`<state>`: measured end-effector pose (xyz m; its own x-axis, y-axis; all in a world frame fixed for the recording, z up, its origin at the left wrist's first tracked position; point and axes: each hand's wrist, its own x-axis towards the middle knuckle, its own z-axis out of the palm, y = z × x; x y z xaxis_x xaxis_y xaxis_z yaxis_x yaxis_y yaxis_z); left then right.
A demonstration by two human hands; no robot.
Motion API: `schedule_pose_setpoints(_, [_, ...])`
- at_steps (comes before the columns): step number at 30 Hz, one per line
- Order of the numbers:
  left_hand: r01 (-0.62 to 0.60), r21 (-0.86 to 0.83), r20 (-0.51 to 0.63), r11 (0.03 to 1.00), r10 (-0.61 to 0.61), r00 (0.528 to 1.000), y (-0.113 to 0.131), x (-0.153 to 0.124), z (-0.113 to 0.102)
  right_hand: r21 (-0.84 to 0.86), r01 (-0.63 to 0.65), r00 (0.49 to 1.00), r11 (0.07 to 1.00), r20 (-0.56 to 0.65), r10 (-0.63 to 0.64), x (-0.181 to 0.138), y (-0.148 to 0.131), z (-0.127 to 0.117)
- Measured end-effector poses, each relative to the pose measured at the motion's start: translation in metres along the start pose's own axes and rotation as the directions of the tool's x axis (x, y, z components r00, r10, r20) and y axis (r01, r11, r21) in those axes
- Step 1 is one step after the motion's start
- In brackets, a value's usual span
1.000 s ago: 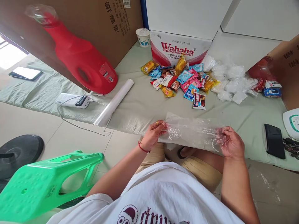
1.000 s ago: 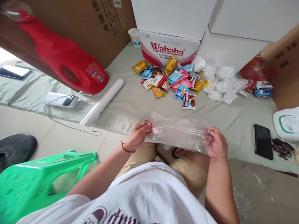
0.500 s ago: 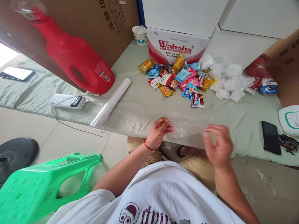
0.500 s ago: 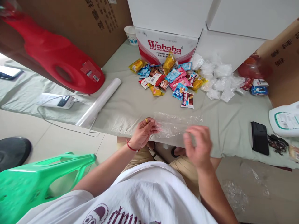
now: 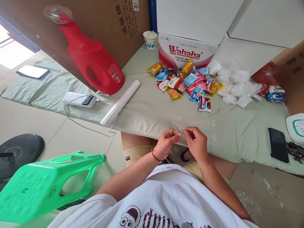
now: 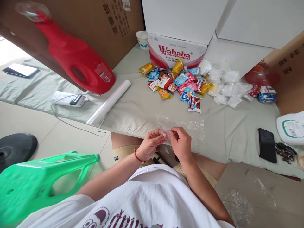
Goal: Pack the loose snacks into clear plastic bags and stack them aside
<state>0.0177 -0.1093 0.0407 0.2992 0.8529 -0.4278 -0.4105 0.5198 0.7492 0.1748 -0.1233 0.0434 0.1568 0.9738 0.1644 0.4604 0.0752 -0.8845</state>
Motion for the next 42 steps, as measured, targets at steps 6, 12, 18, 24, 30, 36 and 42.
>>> schedule_pose_setpoints(6, [0.011, -0.085, 0.079, 0.996, -0.004, 0.997, 0.016, -0.001, -0.006, 0.206, -0.251, 0.958, 0.946, 0.192, 0.212, 0.01, 0.005, -0.019])
schedule_pose_setpoints(12, [0.021, -0.124, 0.102, 0.992, -0.008, 0.995, 0.03, -0.001, -0.014, 0.322, -0.242, 0.97, 0.915, 0.104, 0.22, 0.023, 0.01, -0.045])
schedule_pose_setpoints(18, [-0.068, -0.21, -0.123, 0.975, 0.042, 0.992, 0.038, 0.015, -0.016, 0.541, -0.215, 0.962, 0.813, -0.026, 0.271, 0.02, -0.011, -0.043])
schedule_pose_setpoints(24, [-0.272, 0.191, -0.378, 0.943, 0.327, 0.866, 0.053, 0.058, -0.024, 0.635, -0.37, 0.909, 0.678, 0.097, 0.405, 0.021, -0.011, -0.034])
schedule_pose_setpoints(30, [-0.211, 0.811, -0.156, 0.546, 0.549, 0.821, 0.092, 0.123, -0.066, 0.377, -0.333, 0.921, 0.864, -0.065, 0.383, 0.069, 0.045, -0.035])
schedule_pose_setpoints(36, [-0.308, 0.951, 0.141, 0.014, 0.869, 0.475, 0.1, 0.107, -0.056, 0.145, -0.266, 0.956, 0.953, -0.085, 0.28, 0.09, 0.073, -0.021])
schedule_pose_setpoints(42, [-0.661, 0.643, 0.734, -0.386, 0.066, 0.676, 0.068, 0.072, -0.048, 0.101, -0.328, 0.942, 0.939, -0.044, 0.333, 0.097, 0.075, -0.03])
